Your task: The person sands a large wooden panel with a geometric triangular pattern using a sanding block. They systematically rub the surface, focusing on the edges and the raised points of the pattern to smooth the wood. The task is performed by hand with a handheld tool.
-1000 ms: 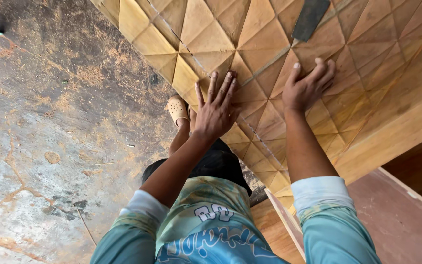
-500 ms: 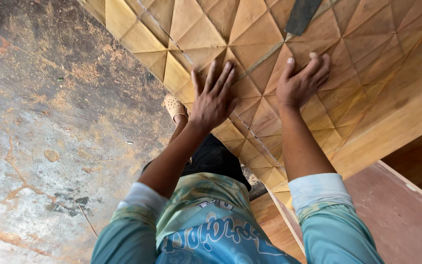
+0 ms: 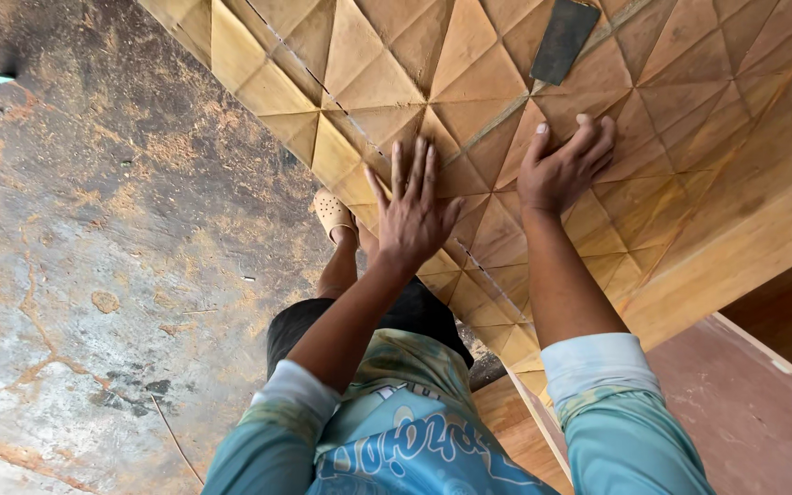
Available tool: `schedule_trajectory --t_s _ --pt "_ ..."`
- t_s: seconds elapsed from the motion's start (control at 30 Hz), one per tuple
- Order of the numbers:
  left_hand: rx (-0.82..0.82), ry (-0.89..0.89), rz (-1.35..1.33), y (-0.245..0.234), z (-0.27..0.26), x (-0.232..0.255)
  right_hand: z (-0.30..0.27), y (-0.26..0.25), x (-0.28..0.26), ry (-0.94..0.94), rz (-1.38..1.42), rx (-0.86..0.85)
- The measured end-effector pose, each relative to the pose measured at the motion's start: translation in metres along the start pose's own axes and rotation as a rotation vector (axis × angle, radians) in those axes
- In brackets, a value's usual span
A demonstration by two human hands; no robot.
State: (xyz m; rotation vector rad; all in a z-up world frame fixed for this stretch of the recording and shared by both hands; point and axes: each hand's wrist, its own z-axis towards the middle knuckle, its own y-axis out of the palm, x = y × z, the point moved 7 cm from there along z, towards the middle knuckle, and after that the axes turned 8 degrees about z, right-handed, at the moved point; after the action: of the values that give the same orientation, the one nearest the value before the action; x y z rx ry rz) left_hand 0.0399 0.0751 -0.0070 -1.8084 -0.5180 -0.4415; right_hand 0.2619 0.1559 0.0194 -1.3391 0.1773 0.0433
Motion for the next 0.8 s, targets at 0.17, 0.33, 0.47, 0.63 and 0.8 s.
schedule_trajectory --t_s 0.17,0.33,0.47,0.63,0.8 --pt "0.014 -0.01 -0.044 0.006 0.001 0.003 -0.013 -0.001 0.004 0.038 0.002 -0.018" --pt "-0.072 -0.043 -0.026 0.003 0.015 0.005 -0.002 0.0 0.002 0.027 -0.012 -0.01" --pt "0.034 -0.007 -0.016 -0.011 0.008 0.006 -0.01 0.0 -0.002 -0.003 -0.015 0.002" --pt "-0.092 0.041 0.029 -0.006 0.015 0.002 0.006 0.001 0.002 0.022 -0.012 0.002" --pt "-0.008 0.093 0.007 -0.003 0.002 -0.009 -0.007 0.003 -0.002 0.028 0.007 -0.01"
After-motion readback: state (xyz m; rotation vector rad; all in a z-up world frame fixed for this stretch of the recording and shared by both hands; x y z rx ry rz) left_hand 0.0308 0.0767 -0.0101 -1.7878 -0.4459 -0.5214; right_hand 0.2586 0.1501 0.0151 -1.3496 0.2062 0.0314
